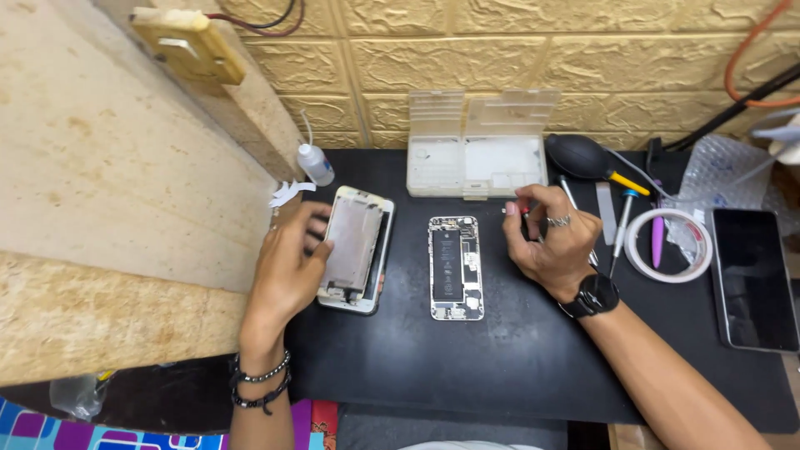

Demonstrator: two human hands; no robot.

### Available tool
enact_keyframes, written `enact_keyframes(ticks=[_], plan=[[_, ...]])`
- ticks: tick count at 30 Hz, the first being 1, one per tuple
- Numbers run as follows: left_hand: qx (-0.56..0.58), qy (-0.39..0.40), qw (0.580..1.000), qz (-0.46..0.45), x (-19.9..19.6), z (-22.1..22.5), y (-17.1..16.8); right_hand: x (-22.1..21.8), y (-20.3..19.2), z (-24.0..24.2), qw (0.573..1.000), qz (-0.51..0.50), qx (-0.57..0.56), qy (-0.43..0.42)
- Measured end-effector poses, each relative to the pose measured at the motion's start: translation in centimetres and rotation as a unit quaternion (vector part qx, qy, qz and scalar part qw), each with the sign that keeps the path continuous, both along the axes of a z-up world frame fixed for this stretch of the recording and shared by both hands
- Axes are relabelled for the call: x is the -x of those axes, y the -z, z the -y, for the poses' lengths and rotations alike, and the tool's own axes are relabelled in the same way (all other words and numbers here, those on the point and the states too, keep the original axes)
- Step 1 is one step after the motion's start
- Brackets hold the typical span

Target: Disassembling a smartphone by removing internal screws with a precision screwdriver and prying out internal components.

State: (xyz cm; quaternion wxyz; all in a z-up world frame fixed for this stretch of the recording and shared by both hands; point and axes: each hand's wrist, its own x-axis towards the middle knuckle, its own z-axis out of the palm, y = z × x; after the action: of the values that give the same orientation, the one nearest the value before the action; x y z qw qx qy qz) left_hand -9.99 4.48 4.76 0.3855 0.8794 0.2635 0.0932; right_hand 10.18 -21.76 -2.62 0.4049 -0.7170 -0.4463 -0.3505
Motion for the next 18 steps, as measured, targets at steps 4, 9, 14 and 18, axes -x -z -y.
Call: enact_keyframes(ticks=[4,9,14,18], plan=[[0.014,-0.029,0.999,-0.013,0.6,0.2,1.5,-0.1,0.3,0.2,1.0,-0.006,-0.008,0.01],[0.002,-0.069,0.997,-0.015,0.6,1.1,1.4,-0.3,-0.6,0.5,0.997,-0.055,-0.041,0.034],[-0.07,-0.068,0.994,-0.04,0.8,1.1,2.8,-1.6,-3.7,2.1,0.99,-0.11,-0.075,0.049],[-0.052,-0.087,0.994,-0.047,0.5,2.0,0.9,-3.4,-5.6,3.8,0.985,-0.158,-0.047,0.058]])
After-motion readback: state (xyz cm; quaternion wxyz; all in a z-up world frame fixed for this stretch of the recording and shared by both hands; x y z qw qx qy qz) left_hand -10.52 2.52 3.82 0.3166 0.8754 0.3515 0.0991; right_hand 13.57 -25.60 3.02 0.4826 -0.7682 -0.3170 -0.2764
